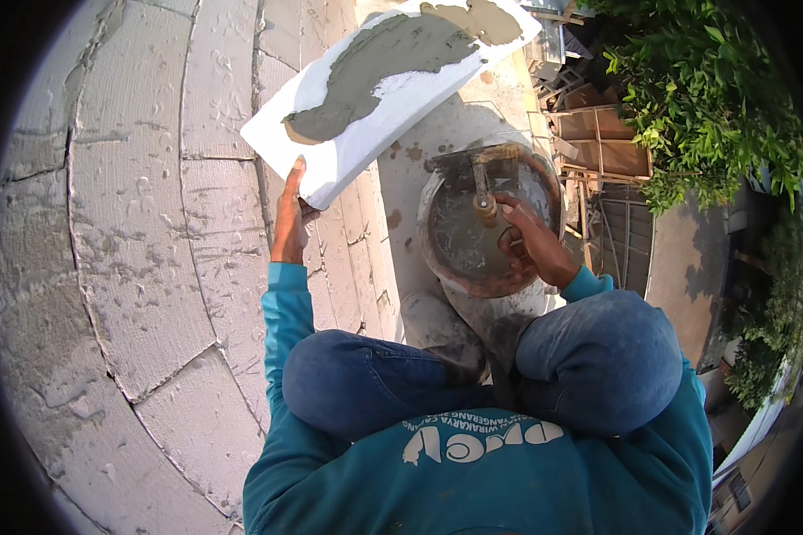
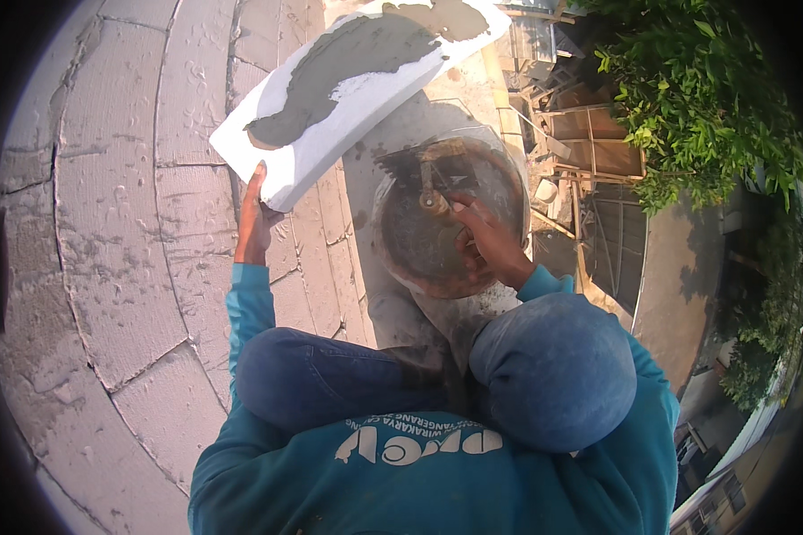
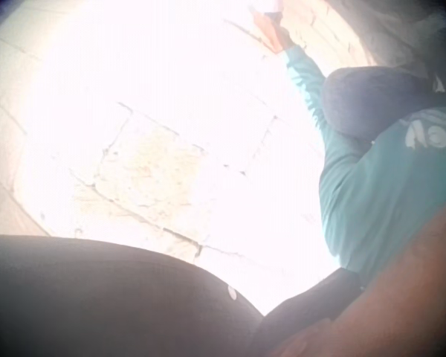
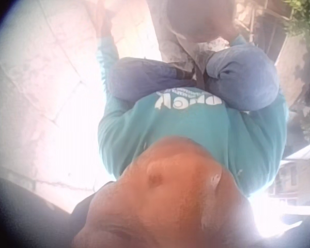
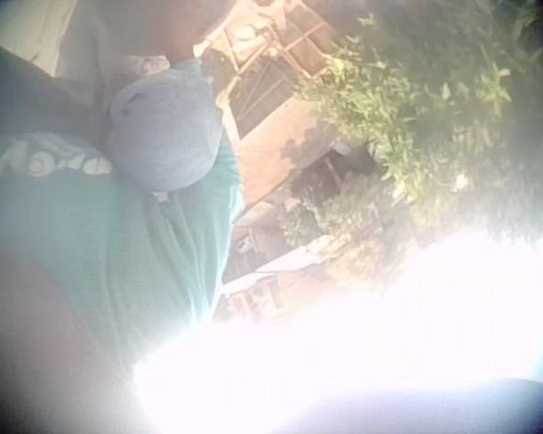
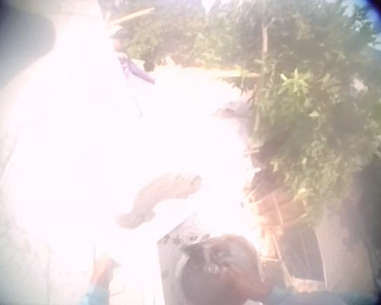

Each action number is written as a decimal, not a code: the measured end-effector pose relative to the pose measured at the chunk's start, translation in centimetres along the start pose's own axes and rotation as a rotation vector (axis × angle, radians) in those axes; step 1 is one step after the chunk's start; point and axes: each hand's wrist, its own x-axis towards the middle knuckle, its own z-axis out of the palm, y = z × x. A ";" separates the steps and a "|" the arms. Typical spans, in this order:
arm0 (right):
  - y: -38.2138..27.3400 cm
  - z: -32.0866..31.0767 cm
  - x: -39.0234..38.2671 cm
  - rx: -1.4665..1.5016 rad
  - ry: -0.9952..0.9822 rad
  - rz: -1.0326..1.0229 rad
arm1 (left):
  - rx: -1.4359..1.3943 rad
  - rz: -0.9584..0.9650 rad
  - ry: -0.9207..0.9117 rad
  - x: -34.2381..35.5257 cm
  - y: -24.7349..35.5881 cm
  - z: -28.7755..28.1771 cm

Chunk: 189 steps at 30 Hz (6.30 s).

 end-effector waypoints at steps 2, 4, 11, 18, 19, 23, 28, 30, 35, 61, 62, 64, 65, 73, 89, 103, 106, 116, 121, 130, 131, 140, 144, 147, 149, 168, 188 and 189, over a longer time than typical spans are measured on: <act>-0.5 0.9 0.6 0.289 -0.164 0.067 | 0.006 -0.011 -0.033 -0.1 0.2 0.0; -0.9 1.4 0.9 0.467 -0.214 0.113 | -0.005 -0.007 -0.038 -0.4 0.5 0.1; -4.1 -6.3 -3.7 0.087 -0.505 0.095 | -0.057 0.147 0.087 -0.6 1.6 0.1; -8.8 -10.8 1.4 -0.870 -0.702 -0.169 | -0.290 0.193 -0.013 1.1 1.8 -0.4; -8.8 -10.7 2.0 -0.988 -0.711 -0.245 | -0.353 0.199 -0.044 1.2 1.6 -0.3; -8.0 -9.8 1.1 -1.363 -0.392 -0.557 | -0.426 0.163 -0.047 0.9 1.4 0.0; -6.5 -7.6 -3.6 -1.507 -0.168 -0.592 | -0.398 0.176 0.046 -0.3 2.3 -0.8; -5.3 -6.0 -4.0 -1.457 -0.129 -0.614 | -0.415 0.189 0.095 -1.0 2.8 -1.4; -3.2 -2.4 -1.7 -1.688 -0.089 -0.570 | -0.398 0.206 0.151 -2.7 3.6 -3.5; -28.3 -19.2 19.6 -0.965 0.681 -0.690 | -0.396 0.229 0.110 -6.8 6.2 -3.1; -28.5 -19.4 20.1 -0.892 0.680 -0.562 | -0.376 0.206 0.127 -6.8 6.1 -3.1; -28.6 -19.6 21.5 -1.061 0.671 -0.579 | -0.343 0.181 0.114 -6.9 5.9 -3.2; -28.5 -19.6 22.3 -1.178 0.710 -0.672 | -0.328 0.202 0.129 -6.9 5.8 -3.2; -29.5 -16.8 22.8 -1.151 0.382 -0.780 | -0.440 0.210 -0.016 -8.1 5.2 -3.5; -26.5 7.2 5.7 -0.889 -0.009 -0.706 | -0.469 0.384 0.101 -10.5 7.8 -0.9; -22.2 11.7 2.8 -0.500 -0.323 -0.713 | -0.757 0.359 -0.069 -8.7 5.8 -1.2; -22.5 10.9 2.4 -0.785 -0.215 -1.020 | -0.800 0.326 -0.095 -8.8 5.6 -1.4; -25.8 12.9 0.7 -0.513 -0.054 -0.580 | -0.755 0.331 -0.053 -8.8 5.9 -1.5; -25.9 16.1 0.5 -0.910 -0.055 -0.836 | -0.792 0.340 -0.056 -9.1 6.0 -1.4; -23.1 14.8 3.7 -1.549 0.375 -1.105 | -0.670 0.242 0.064 -7.3 4.4 -1.4; -23.3 13.9 4.1 -1.528 0.400 -1.094 | -0.661 0.239 0.080 -7.1 4.1 -1.4; -24.1 4.4 10.6 -1.511 0.661 -0.840 | -0.611 0.207 0.136 -8.1 4.2 -1.2; -24.2 -0.2 13.6 -1.481 0.775 -0.765 | -0.595 0.243 0.184 -8.6 4.3 -0.6; -25.1 -3.6 15.3 -1.467 0.759 -0.706 | -0.522 0.198 0.126 -8.5 3.9 -1.5; -26.0 -5.7 16.7 -1.449 0.742 -0.668 | -0.523 0.134 0.140 -8.4 3.5 -1.8; -26.6 -21.8 27.3 -1.313 0.832 -0.647 | -0.602 0.174 0.227 -7.5 2.1 -2.0; -29.7 -17.3 22.9 -0.608 0.542 -0.244 | -0.719 0.142 0.045 -7.0 1.6 -2.7; -29.8 -16.5 22.4 -0.556 0.447 -0.231 | -0.713 0.149 0.042 -7.1 1.7 -2.7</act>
